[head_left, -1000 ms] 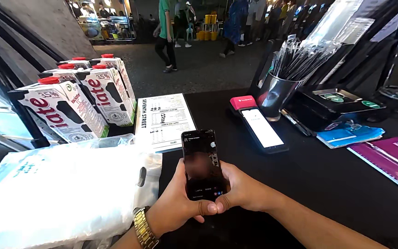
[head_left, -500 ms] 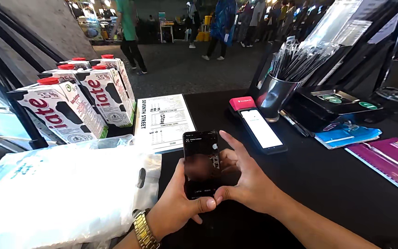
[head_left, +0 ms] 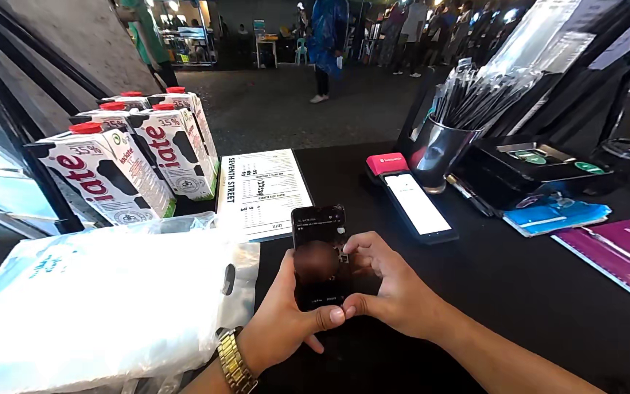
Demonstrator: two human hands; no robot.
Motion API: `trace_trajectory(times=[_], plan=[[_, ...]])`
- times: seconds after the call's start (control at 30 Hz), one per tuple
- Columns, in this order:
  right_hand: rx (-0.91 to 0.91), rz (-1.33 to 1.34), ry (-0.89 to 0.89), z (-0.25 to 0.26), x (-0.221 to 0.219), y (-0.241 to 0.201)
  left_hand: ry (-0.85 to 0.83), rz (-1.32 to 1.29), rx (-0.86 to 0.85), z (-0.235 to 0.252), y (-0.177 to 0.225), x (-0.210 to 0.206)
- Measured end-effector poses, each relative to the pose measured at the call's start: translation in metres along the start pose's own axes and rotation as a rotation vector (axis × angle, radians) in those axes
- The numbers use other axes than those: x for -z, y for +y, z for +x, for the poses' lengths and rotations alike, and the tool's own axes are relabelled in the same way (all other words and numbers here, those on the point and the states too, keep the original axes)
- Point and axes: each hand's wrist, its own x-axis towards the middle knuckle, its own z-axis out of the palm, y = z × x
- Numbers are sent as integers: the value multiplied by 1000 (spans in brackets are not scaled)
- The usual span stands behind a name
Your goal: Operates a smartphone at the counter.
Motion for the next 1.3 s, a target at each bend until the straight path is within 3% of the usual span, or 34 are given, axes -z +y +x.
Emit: trace_trajectory(times=[0.3, 0.77, 1.3], plan=[[-153, 132, 49, 3, 0, -3, -15, -40, 28, 0, -1, 0], [-131, 48, 166, 4, -4, -2, -30, 11, 17, -1, -2, 1], [-156, 106, 110, 3, -2, -4, -35, -4, 22, -1, -2, 0]])
